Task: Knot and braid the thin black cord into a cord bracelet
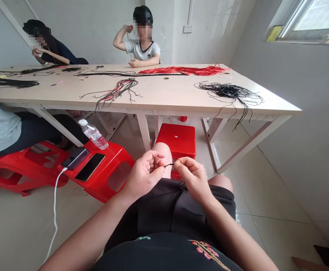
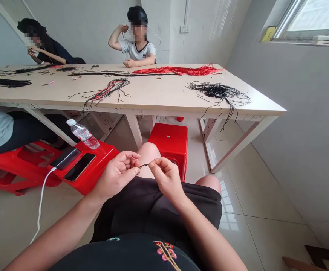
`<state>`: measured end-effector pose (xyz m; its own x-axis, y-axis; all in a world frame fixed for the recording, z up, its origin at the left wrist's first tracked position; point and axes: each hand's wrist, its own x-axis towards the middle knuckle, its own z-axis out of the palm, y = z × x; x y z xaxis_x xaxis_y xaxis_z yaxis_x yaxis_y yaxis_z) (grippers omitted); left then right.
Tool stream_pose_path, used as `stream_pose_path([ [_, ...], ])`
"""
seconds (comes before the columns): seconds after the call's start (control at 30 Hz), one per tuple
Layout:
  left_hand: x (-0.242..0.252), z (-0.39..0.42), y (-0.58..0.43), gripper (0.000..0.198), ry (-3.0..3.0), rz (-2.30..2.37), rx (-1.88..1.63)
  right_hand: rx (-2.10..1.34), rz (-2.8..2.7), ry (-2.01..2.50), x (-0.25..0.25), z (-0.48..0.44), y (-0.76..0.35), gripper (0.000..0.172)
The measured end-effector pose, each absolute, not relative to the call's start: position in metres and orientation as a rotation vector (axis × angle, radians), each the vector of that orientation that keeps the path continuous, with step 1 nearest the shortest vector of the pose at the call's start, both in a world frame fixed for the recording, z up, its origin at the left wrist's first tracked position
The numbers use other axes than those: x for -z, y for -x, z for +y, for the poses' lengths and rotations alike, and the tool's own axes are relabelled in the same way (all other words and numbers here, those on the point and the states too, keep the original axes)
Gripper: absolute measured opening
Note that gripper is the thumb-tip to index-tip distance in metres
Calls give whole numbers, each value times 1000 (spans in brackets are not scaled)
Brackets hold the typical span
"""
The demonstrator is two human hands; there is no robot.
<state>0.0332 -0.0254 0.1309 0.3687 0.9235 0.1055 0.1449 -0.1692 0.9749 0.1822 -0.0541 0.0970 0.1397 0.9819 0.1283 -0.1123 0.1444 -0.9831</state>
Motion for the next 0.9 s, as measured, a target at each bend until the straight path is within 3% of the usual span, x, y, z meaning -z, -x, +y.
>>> stream_pose_path([
  [0.2,-141,-10,-10,24,-1674,1078,-846,-1092,-1003,1050,-103,-51,-200,23],
  [0.9,-167,9,41,25,-1784,1341,-1090,-964,-977,1188,-99,-40,-240,31],
])
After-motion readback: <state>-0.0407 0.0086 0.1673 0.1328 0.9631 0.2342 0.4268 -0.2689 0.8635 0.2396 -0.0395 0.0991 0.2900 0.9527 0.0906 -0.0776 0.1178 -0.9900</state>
